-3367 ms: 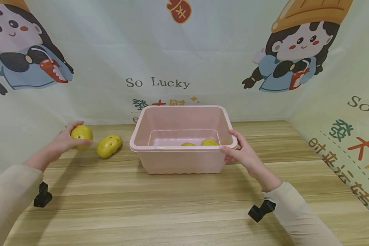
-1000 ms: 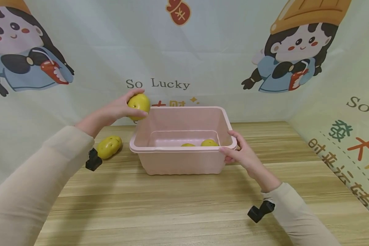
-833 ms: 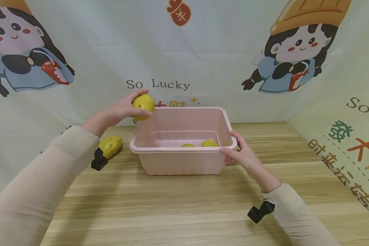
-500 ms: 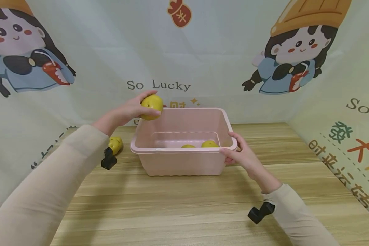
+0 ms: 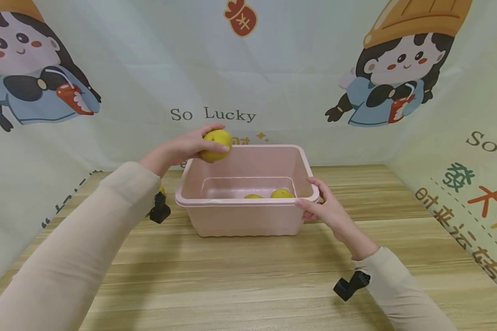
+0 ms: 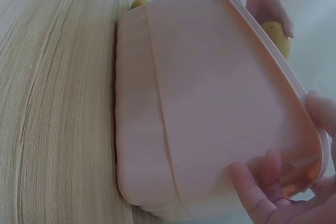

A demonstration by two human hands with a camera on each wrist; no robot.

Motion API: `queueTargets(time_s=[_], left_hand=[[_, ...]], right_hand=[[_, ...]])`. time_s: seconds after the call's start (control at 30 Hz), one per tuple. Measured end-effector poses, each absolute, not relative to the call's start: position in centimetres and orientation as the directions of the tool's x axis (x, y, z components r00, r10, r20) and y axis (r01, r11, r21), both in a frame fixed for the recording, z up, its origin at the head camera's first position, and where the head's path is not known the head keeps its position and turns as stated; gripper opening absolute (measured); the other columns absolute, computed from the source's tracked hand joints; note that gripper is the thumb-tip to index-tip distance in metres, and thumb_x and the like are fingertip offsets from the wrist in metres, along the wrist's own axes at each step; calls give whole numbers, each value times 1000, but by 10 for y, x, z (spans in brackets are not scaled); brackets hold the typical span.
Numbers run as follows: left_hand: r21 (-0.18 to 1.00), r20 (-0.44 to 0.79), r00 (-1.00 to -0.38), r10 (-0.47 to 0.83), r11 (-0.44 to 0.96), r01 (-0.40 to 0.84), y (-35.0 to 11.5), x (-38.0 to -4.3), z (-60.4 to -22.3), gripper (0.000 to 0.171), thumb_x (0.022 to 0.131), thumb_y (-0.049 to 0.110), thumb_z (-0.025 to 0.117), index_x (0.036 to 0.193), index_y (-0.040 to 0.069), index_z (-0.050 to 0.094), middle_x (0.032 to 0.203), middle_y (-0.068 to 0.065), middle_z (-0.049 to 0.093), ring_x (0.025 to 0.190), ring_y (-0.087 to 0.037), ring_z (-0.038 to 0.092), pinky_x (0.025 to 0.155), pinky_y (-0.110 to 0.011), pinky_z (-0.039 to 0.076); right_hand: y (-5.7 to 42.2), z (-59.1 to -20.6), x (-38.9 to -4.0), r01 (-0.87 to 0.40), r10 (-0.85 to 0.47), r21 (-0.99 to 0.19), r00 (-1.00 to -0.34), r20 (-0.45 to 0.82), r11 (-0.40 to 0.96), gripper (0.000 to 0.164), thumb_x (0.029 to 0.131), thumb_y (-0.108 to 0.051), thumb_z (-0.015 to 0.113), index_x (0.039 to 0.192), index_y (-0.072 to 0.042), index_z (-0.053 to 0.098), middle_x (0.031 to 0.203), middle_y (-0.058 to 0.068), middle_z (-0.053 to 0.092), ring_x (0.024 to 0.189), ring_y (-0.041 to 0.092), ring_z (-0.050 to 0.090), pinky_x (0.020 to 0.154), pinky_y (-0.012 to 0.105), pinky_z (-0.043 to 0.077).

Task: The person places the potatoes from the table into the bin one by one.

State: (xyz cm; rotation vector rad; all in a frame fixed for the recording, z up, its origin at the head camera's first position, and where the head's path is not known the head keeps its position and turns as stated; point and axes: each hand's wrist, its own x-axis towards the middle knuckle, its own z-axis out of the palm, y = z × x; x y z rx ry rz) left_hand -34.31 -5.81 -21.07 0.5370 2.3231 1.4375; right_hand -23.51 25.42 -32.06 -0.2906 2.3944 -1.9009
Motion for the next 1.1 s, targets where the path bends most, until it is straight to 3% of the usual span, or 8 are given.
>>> queueTargets(time_s=[0.47,0.73,1.1], left_hand=[[886,-120,-857,502,444,136,-45,-342,-208,75,79,21,66,143,19,26,120,-11,43,95,-21,48,72,-29,47],[909,-109,-889,445,406,92,-40,-344,-206,69,81,18,66,141,20,32,147,-8,24,121,-26,40,95,-40,43],[915,-22,-909,417,375,150,-63,-351,-201,64,85,18,63,141,15,31,147,-9,28,124,-27,42,100,-43,39]], right_hand=[[251,-320,-235,-101,-206,-974,-977,59,201,71,90,-16,56,144,-7,10,135,26,26,74,8,59,73,29,54],[252,-320,-235,-103,-204,-975,-977,62,198,71,91,-16,56,144,-7,10,134,25,26,74,8,60,74,31,54],[254,-320,-235,-98,-191,-973,-980,58,209,70,90,-16,57,142,-7,13,130,23,29,72,9,59,74,33,54]])
